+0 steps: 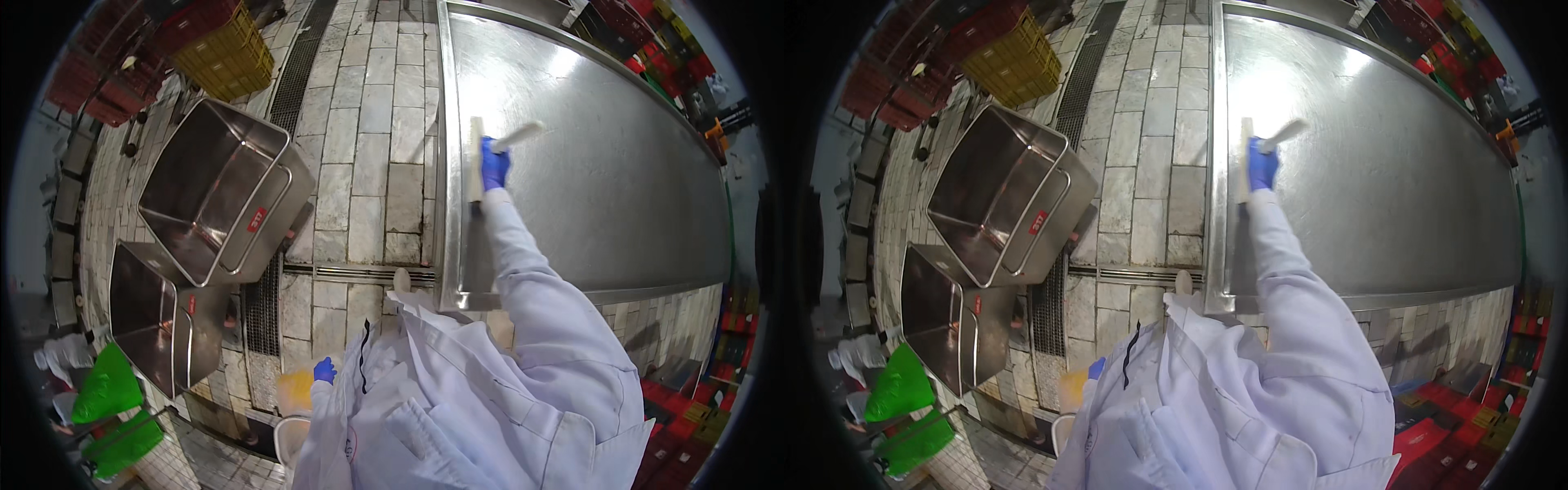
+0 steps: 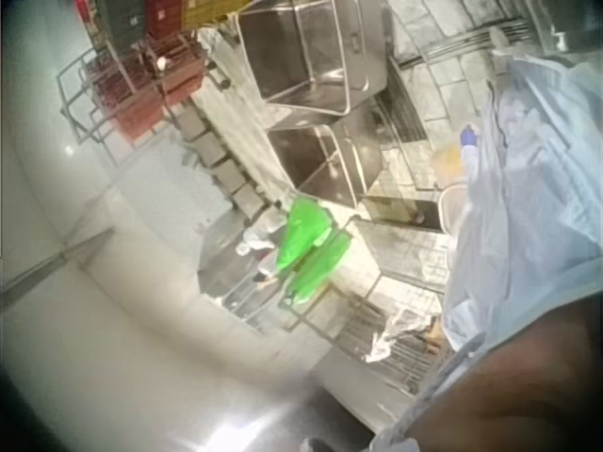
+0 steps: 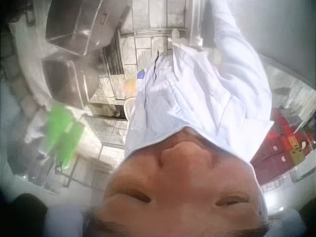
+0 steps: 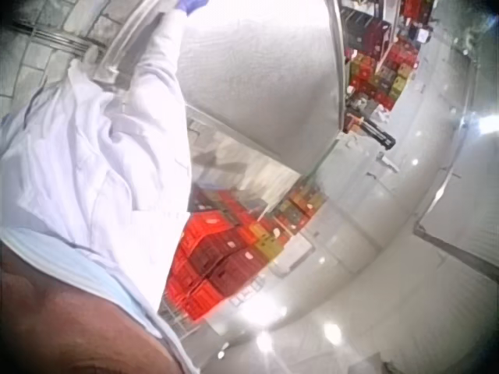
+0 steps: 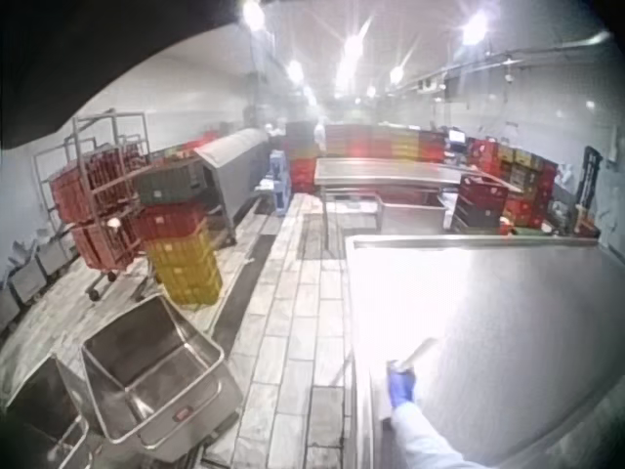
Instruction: The person stacks red plastic crates, moves a metal bin, and handles buckets and a yellow crate. They then wipe a large stainless steel table with a squeegee and cloth, and finally stack assorted crates on a pallet.
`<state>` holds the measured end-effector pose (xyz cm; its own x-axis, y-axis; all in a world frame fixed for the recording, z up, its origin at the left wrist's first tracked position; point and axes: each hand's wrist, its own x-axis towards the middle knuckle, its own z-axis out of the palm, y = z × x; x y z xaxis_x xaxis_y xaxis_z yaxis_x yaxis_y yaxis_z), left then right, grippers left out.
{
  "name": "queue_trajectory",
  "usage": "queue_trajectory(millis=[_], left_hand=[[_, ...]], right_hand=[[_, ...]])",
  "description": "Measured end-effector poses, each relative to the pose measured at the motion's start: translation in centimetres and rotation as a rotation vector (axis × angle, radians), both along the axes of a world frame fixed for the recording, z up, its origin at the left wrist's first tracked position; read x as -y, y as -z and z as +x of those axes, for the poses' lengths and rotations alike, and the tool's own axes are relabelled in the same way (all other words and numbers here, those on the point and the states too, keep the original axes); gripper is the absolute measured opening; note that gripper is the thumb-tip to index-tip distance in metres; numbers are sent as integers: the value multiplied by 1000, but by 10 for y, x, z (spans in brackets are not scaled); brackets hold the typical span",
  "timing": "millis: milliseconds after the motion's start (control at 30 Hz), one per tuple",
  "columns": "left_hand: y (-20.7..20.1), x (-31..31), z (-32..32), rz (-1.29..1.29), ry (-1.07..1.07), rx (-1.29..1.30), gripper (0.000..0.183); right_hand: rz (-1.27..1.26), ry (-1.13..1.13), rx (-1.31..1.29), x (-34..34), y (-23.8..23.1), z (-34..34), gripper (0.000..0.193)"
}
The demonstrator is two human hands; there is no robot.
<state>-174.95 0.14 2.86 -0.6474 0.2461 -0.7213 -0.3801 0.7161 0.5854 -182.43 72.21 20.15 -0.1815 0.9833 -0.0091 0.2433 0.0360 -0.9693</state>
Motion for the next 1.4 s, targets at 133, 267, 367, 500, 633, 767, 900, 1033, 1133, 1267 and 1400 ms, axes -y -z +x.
queue_trajectory(millis=[133, 267, 367, 500, 633, 767, 900, 1033, 1133, 1267, 1400], left_hand=[[19, -22, -64, 10, 250, -76, 27], [35, -47, -127, -32, 760, -276, 29], [34, -77, -176, 54, 857, -298, 27], [32, -110, -280, 29, 1180, -650, 18], [31, -143, -365, 167, 831, -182, 10], [65, -146, -430, 105, 403, 209, 13], [69, -155, -474, -53, 1091, -287, 9], [49, -227, -486, 99, 814, -2, 4], [52, -276, -508, 79, 821, 63, 6], [47, -339, -540, 226, 966, -152, 14], [17, -437, -570, 124, 1051, -100, 19]], right_hand=[[-71, 31, -338, 12, -35, -26, 30], [-214, -60, -427, 38, -100, -33, 19], [237, -196, -151, 60, -106, -70, 19], [217, -368, 316, 56, -113, -106, 27], [319, 72, -20, 34, -110, -65, 28], [257, 759, -157, 22, -100, 38, 19], [193, 1369, -144, 72, -74, 157, 19], [241, 1529, -59, 70, -23, 182, 19], [241, 1398, -168, -15, -9, 97, 27], [-9, 901, -59, -140, -24, -84, 40], [96, 655, -106, -222, -13, -200, 37]])
